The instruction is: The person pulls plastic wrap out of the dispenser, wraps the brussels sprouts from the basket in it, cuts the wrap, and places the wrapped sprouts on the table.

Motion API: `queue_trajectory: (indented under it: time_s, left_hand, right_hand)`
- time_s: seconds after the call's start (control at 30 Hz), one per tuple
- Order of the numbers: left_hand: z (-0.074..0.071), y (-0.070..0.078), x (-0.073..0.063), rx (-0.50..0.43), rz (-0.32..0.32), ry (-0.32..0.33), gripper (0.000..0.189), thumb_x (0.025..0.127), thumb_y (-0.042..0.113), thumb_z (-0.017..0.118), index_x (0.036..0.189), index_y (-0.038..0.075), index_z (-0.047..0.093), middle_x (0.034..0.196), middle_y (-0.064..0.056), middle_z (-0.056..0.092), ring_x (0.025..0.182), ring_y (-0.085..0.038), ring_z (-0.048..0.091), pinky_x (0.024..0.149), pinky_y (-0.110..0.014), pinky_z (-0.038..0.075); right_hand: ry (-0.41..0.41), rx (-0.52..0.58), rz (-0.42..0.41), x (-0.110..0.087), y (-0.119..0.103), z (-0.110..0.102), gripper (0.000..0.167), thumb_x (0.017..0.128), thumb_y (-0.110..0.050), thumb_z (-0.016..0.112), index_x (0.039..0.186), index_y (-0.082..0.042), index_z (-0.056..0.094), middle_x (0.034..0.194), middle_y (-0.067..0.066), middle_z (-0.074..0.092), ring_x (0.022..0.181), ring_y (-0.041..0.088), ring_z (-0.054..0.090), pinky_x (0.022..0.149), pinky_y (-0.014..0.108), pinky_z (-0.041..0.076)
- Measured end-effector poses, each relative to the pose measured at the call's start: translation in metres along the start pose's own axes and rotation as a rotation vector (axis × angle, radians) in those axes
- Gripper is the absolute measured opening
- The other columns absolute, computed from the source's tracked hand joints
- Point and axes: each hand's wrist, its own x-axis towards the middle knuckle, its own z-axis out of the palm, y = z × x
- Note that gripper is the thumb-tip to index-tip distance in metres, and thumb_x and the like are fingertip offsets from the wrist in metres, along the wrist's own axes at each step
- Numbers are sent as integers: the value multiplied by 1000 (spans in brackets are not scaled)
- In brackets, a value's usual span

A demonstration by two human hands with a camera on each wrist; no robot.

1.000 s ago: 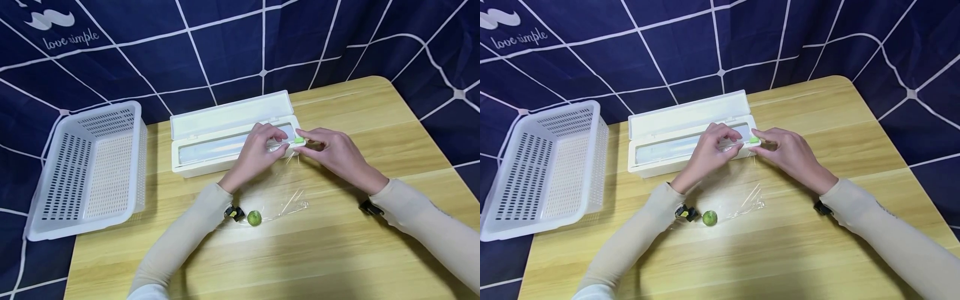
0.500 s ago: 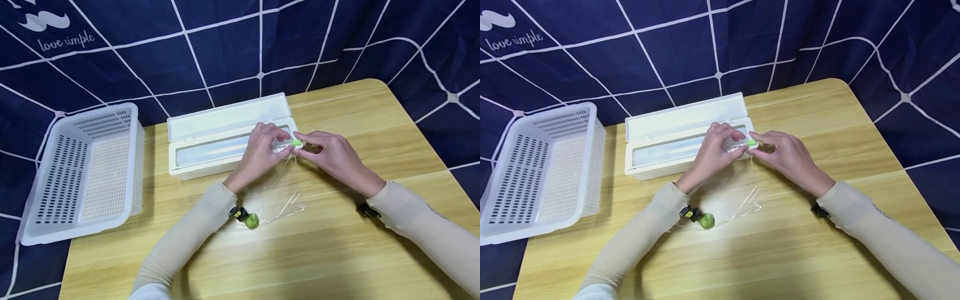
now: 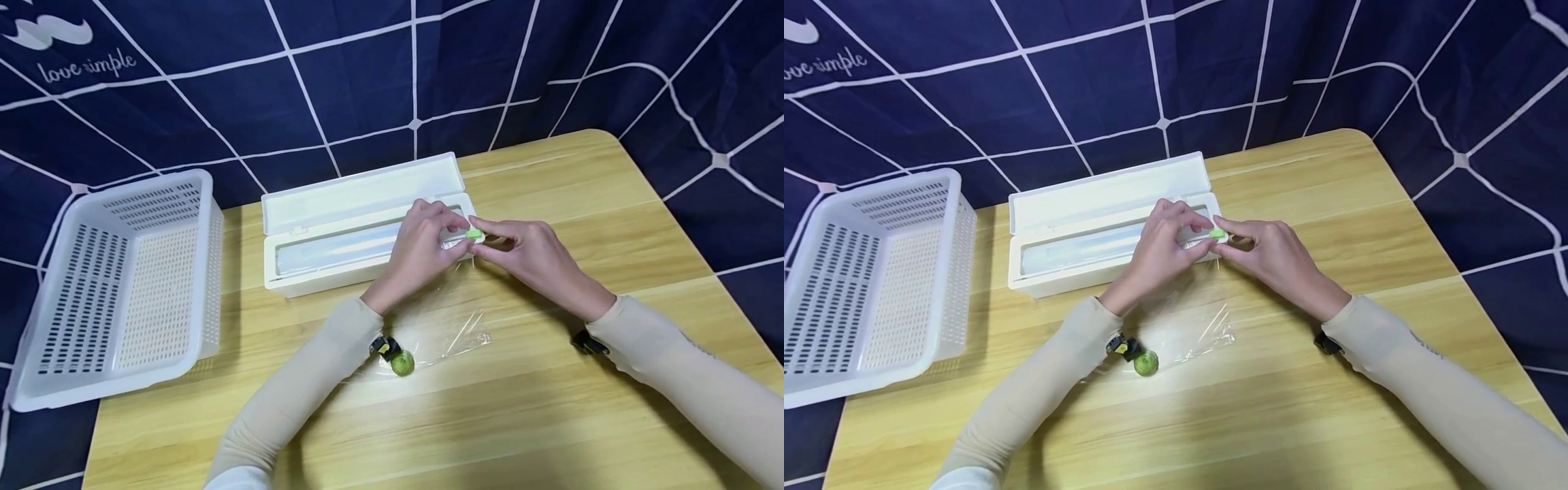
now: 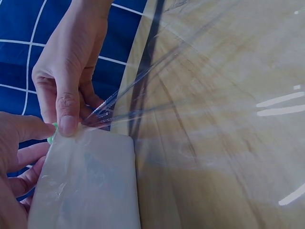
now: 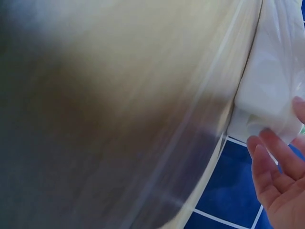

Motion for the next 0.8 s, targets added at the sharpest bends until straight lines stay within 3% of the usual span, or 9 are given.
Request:
queue_trajectory:
  time_s: [0.37,0.63,0.8]
  left_hand:
    - [2,1,3,24,-1,-1,15,95,20,87,106,10,84,100,-1,71,99,-23,54,93,-32,41]
    - [1,0,3,-4,-1,14,11,93,16,89,101,9,84,99,-1,73,97,-23,56,93,-33,41]
    - [1,0,1,-23,4,27,8,93,14,88,97,8,85,88,-1,69,93,-23,53,91,-35,41]
  right_hand:
    - [-13,57,10,1,-2,-1,48,92,-1,88,137,-5,74,94,5,82,77,15,76,71,11,55]
    - [-13,56,-7,3,-2,0,47,90,-2,90,135,-5,75,95,6,82,76,15,77,71,12,55]
    - [-17,46,-3,2,-1,0,46,90,-2,90,133,-4,76,97,7,82,75,16,77,69,12,55]
